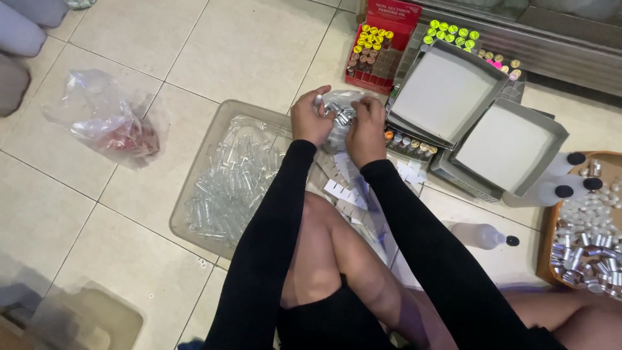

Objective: Assembling small perfume sample bottles by attaching sprayers and caps.

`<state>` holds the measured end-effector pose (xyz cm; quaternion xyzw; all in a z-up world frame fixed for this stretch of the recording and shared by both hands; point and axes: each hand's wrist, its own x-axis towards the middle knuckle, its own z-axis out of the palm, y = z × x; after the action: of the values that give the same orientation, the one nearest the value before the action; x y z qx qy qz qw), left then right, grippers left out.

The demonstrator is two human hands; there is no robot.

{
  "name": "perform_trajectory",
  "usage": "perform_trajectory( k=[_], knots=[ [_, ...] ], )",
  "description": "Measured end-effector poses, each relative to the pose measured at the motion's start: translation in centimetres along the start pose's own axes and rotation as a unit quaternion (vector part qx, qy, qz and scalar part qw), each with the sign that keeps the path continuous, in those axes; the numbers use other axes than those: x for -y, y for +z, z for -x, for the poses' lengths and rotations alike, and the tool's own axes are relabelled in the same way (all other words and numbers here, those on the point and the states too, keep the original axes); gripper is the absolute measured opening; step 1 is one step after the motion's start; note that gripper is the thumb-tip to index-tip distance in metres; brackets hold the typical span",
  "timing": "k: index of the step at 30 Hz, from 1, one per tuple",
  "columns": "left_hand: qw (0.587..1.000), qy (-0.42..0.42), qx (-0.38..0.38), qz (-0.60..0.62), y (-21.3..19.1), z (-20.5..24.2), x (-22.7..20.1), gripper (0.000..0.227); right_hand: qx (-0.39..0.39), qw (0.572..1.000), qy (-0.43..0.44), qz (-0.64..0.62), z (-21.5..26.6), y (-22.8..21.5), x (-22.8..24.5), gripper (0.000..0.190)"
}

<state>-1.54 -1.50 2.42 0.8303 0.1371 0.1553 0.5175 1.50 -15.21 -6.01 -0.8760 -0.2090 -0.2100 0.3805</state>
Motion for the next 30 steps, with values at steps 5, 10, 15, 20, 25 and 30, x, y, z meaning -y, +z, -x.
perform_trajectory(
  k=[5,10,15,20,25,30],
  knots=[
    [0.998,-0.004,0.008,0.065,0.4,-0.9,3.2,0.021,0.115,0.987,0.042,0.108,-0.8,1.9,-3.3,0.028],
    [0.989,0.016,0.031,0.145,0.2,-1.2,3.8,0.022,0.114,0.988,0.041,0.095,-1.6,1.0,-2.7,0.035],
    [0.987,0.054,0.08,0.132,0.9,-1.2,3.8,0.02,0.055,0.98,0.094,-0.167,0.3,-7.2,4.9,0.025],
    [0.965,0.002,0.213,0.151,0.9,1.5,1.4,0.003,0.013,0.921,0.176,-0.349,5.3,-15.7,5.7,0.029],
    [0.95,0.146,0.272,0.045,2.7,7.3,-3.6,0.017,-0.026,0.888,0.217,-0.403,10.6,-23.7,4.4,0.033],
    [0.893,0.146,0.418,0.087,5.2,12.7,-5.7,0.031,-0.032,0.942,0.205,-0.262,15.4,-28.6,3.3,0.027]
  ],
)
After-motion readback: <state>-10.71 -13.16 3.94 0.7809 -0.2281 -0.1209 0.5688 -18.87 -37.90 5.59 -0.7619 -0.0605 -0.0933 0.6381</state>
